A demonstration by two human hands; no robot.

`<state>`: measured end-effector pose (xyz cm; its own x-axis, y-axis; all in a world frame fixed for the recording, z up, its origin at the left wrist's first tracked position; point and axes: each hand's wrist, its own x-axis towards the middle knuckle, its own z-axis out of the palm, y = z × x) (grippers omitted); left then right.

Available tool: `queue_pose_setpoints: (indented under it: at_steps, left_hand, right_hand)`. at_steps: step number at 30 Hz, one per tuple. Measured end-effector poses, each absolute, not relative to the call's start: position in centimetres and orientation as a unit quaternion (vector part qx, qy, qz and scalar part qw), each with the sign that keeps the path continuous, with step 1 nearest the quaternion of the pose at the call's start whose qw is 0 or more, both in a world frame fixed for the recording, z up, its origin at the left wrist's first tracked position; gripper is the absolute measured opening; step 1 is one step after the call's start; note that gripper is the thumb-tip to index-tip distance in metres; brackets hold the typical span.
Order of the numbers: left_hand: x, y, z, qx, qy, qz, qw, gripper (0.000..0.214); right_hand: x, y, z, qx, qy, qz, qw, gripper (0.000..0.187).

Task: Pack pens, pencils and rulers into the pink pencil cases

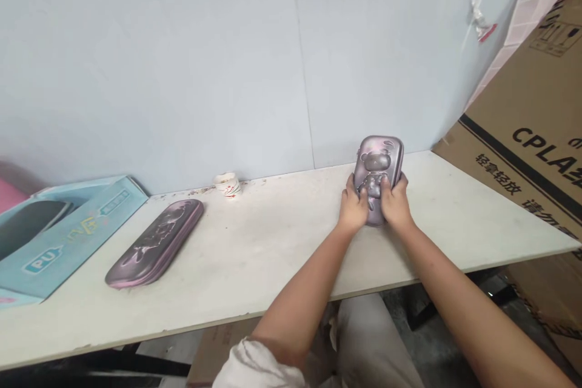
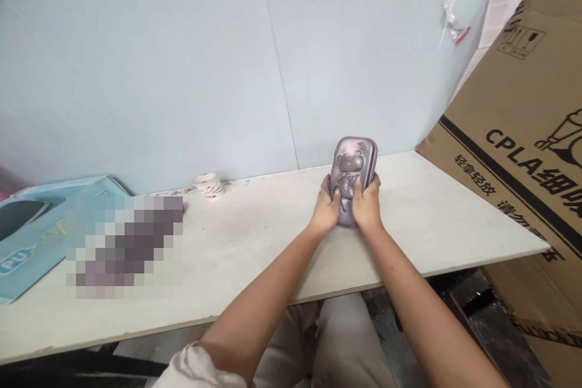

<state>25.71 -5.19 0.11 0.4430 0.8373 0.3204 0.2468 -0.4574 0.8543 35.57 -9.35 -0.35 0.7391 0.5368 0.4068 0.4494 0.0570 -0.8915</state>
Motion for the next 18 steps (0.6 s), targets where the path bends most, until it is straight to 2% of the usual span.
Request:
queue_pose_setpoints:
  at_steps: [5,11,18]
  left_hand:
    - [21.4,-4.0,0.0,0.796,0.424,0.255,0.349,0.055]
    - [10.9,-1.0,1.9,0.806,0.471,0.238,0.269,0.052]
    - [-2.0,0.7,2.3,0.784,0.578,0.16,0.158,0.051]
  right_hand:
    - [33.3,-8.5,-1.8,-0.706,-0.412,0.119,0.564,0.053]
    - [25.3,-5.2,0.4,-0.623,-0.587,0.154,0.494,0.043]
    - [13.5,-1.1,-0.2,-0.586,-0.657,0.255,0.4,0.039]
